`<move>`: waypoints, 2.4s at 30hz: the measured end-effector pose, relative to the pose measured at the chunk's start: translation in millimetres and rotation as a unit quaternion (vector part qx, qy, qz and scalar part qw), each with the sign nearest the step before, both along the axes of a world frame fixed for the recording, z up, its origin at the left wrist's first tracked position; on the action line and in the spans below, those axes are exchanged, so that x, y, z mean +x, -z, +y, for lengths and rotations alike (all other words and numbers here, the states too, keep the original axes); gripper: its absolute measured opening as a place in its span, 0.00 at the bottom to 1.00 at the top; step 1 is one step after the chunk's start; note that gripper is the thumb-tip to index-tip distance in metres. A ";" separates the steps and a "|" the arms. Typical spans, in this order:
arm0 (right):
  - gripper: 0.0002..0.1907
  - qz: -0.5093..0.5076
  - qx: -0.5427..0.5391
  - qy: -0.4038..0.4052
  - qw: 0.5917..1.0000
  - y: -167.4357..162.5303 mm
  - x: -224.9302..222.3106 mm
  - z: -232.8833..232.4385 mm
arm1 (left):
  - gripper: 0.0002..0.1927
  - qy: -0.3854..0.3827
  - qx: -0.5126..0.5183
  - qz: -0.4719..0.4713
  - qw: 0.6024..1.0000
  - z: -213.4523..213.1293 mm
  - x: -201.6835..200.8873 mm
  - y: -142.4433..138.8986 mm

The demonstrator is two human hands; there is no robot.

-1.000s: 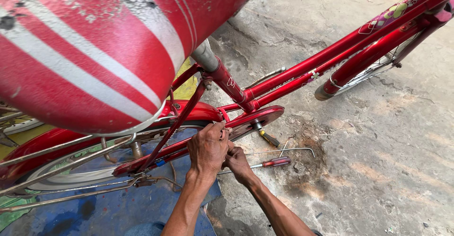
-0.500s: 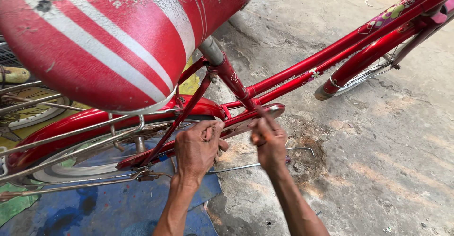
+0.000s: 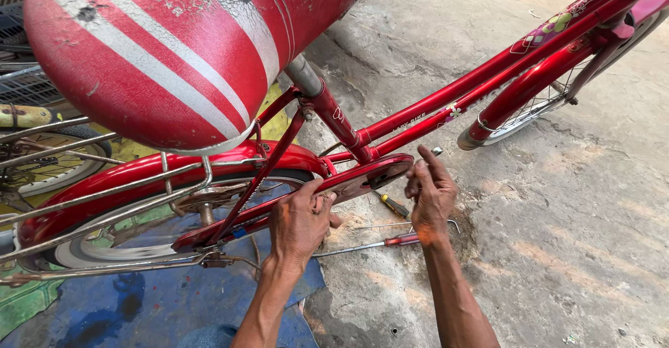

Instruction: The person removes the chain guard from a red bicycle. They use a screwdriver to loosen the bolts securing the guard, then detach and remove the red metal cover from the crank area.

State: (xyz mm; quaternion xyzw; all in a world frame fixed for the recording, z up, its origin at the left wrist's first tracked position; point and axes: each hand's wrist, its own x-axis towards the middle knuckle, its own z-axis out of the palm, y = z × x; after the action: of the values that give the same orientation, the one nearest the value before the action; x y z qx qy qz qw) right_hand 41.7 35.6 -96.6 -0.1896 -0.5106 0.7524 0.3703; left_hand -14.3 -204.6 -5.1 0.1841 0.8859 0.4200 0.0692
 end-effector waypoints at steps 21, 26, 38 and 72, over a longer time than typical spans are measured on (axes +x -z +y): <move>0.09 -0.157 0.341 0.107 0.921 -19.8 -1.1 44.1 | 0.07 0.215 -0.321 0.177 0.905 94.4 -76.9 23.4; 0.08 -0.228 0.329 0.113 0.909 13.4 -6.9 73.8 | 0.09 0.231 -0.352 0.093 0.902 96.1 -75.6 10.7; 0.16 -0.420 0.190 -0.002 0.887 54.9 -8.8 60.3 | 0.05 0.213 -0.293 0.076 0.929 91.6 -79.7 20.3; 0.10 -0.177 -0.110 -0.439 0.874 48.5 -24.3 -122.1 | 0.15 0.259 -0.310 0.053 0.913 77.2 -95.5 7.9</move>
State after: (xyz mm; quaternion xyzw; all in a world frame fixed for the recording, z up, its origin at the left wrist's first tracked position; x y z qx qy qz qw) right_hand 17.4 -86.5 -145.1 -0.1157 -0.5126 0.8426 -0.1182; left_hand -109.8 -127.4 -13.0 0.3988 0.8952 0.0813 0.1819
